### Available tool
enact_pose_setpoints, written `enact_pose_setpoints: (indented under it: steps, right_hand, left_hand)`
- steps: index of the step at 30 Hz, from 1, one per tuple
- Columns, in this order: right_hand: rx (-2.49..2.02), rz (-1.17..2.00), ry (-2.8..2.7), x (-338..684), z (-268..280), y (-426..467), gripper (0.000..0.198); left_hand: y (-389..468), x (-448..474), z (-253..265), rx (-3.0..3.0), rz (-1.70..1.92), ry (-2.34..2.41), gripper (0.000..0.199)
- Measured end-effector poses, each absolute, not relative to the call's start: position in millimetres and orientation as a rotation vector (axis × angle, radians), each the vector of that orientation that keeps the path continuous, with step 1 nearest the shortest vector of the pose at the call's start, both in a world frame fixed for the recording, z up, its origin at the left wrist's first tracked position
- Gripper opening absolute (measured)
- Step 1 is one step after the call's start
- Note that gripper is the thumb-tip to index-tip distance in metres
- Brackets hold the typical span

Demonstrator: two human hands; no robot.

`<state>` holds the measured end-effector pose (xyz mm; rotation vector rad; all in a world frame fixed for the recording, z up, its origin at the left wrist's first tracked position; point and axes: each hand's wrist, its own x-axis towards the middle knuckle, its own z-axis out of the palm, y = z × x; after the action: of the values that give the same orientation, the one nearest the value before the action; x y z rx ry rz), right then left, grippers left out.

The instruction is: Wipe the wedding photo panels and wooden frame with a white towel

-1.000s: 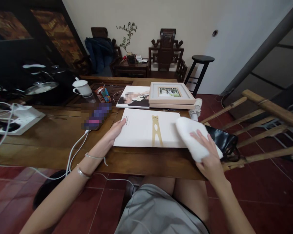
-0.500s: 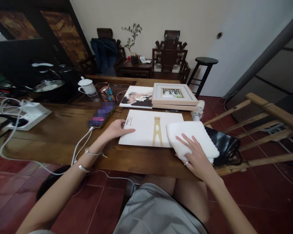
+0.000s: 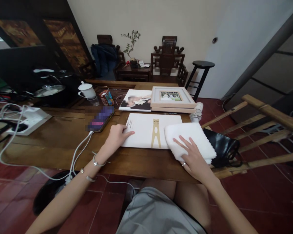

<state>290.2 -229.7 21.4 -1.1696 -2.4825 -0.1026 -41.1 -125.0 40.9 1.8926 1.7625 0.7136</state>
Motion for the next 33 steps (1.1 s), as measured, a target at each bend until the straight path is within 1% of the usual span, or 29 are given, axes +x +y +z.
enact_pose_setpoints:
  steps: [2, 4, 6, 8, 11, 16, 23, 33]
  right_hand:
    - [-1.179, -0.1, -2.477, 290, 21, -230, 0.02]
    - [-1.173, -0.104, -2.474, 290, 20, -230, 0.02]
    - [-1.164, -0.112, -2.47, 291, 19, -229, 0.019]
    - [-1.152, -0.126, -2.468, 291, 19, -229, 0.019]
    - [-1.137, -0.16, -2.466, 291, 19, -229, 0.019]
    - [-1.132, -0.203, -2.461, 291, 17, -229, 0.018]
    - [-1.145, -0.182, -2.462, 294, 15, -229, 0.017]
    - [-1.183, -0.137, -2.561, 285, 33, -232, 0.02]
  left_hand:
    - [-128, -40, 35, 2.14, 0.597, 1.839, 0.031]
    - [-129, -39, 29, 2.34, 0.536, 1.817, 0.03]
    - [-126, -39, 23, 2.474, 0.59, 1.736, 0.027]
    - [-118, -38, 17, 2.549, 0.664, 1.628, 0.032]
    - [-101, -36, 10, 2.572, 0.664, 1.463, 0.046]
    - [-89, -32, 4, 2.536, 0.53, 1.417, 0.055]
    - [-88, -34, -1, 2.512, 0.569, 1.41, 0.058]
    - [-89, -32, 2, 2.503, 0.572, 1.394, 0.06]
